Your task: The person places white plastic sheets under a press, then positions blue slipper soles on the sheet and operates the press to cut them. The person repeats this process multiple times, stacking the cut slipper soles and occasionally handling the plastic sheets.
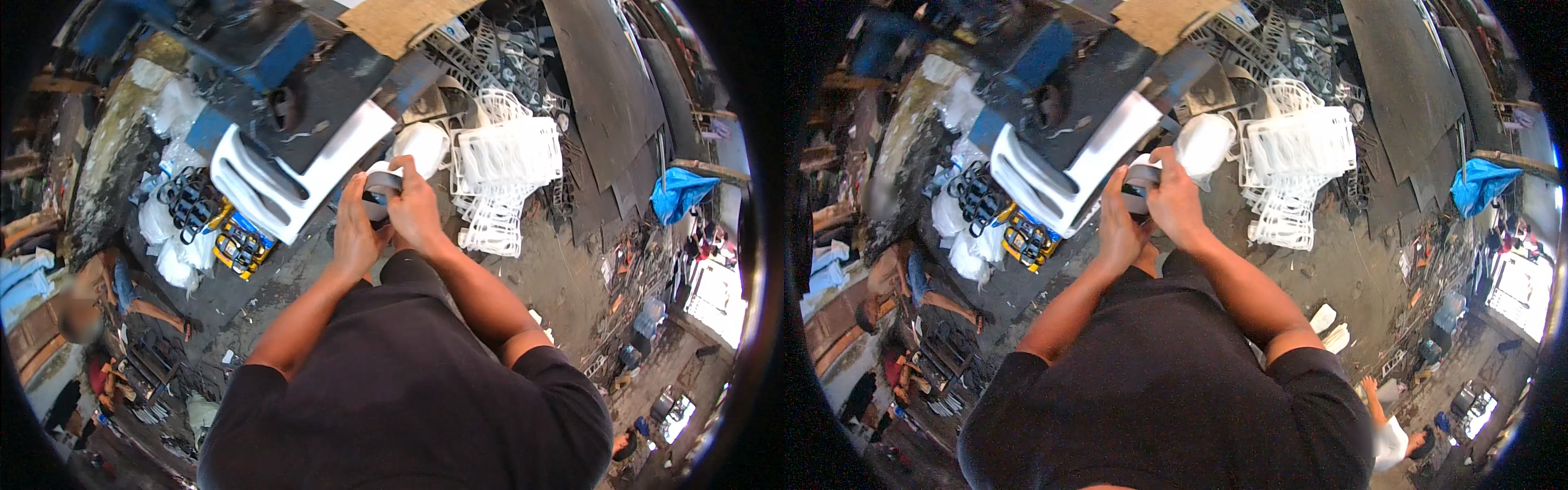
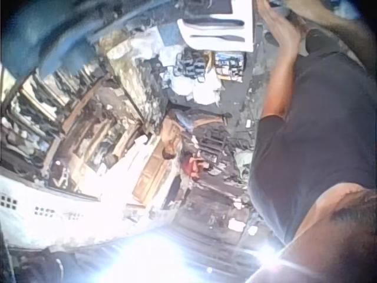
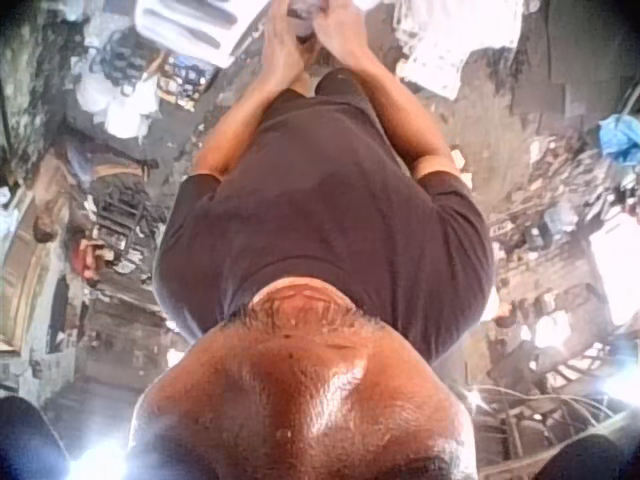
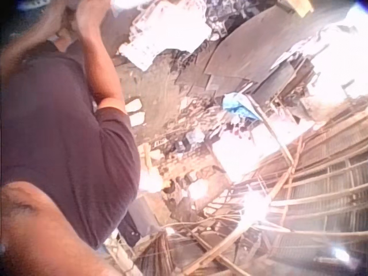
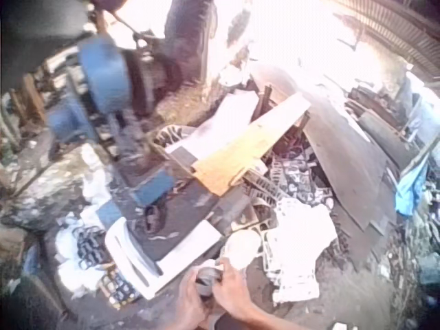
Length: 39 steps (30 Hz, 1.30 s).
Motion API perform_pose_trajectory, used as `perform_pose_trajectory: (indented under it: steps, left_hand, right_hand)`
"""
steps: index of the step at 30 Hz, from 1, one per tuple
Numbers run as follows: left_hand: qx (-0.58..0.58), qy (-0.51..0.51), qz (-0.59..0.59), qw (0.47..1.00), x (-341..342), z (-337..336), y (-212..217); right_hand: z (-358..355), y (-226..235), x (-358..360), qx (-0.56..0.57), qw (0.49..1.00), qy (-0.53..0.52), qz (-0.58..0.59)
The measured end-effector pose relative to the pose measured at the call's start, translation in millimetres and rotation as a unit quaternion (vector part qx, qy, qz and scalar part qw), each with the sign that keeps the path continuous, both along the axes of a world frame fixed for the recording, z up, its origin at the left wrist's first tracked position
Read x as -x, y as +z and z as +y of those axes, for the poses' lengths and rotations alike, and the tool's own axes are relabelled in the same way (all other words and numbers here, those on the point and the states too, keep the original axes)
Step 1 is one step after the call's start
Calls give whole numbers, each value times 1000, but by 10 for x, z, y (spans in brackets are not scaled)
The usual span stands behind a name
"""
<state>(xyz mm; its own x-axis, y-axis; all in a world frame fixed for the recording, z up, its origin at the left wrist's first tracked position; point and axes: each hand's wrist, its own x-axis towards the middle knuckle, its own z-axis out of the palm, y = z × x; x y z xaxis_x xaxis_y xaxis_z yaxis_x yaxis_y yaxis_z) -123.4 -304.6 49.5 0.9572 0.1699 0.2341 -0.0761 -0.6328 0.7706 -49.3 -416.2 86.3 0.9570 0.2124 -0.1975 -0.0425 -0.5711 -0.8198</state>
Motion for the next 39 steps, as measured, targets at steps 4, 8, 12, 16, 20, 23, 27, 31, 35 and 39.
perform_pose_trajectory:
  steps: [4,8,12,16,20,23,27,31,35,39]
  left_hand:
    - [29,-26,71,997,-129,-197,-325]
    - [34,-79,86,993,-192,-378,-616]
    - [50,-88,88,991,-398,-585,-797]
    - [74,19,63,995,-539,-773,-1062]
    - [138,105,127,977,-551,-811,-1323]
    - [76,108,161,978,-477,-785,-1517]
    - [65,122,195,971,-439,-788,-1614]
    - [50,162,229,959,-499,-840,-1531]
    - [175,207,128,954,-676,-994,-1249]
    - [258,218,-26,941,-949,-1123,-665]
  right_hand:
    - [-456,-398,-241,-56,992,81,81]
    - [-1024,-719,-570,-184,919,90,337]
    - [-1323,-1555,-760,-110,949,84,284]
    - [-1630,-2539,-1227,-10,989,-50,136]
    - [-1813,-3586,-1861,34,997,-49,42]
    - [-1777,-4183,-2134,55,995,-31,76]
    - [-1747,-4713,-2242,94,995,-27,22]
    - [-1788,-4539,-2110,107,987,-111,-37]
    - [-1852,-3307,-1488,-78,961,78,254]
    - [-1687,-1563,-956,-281,742,226,565]
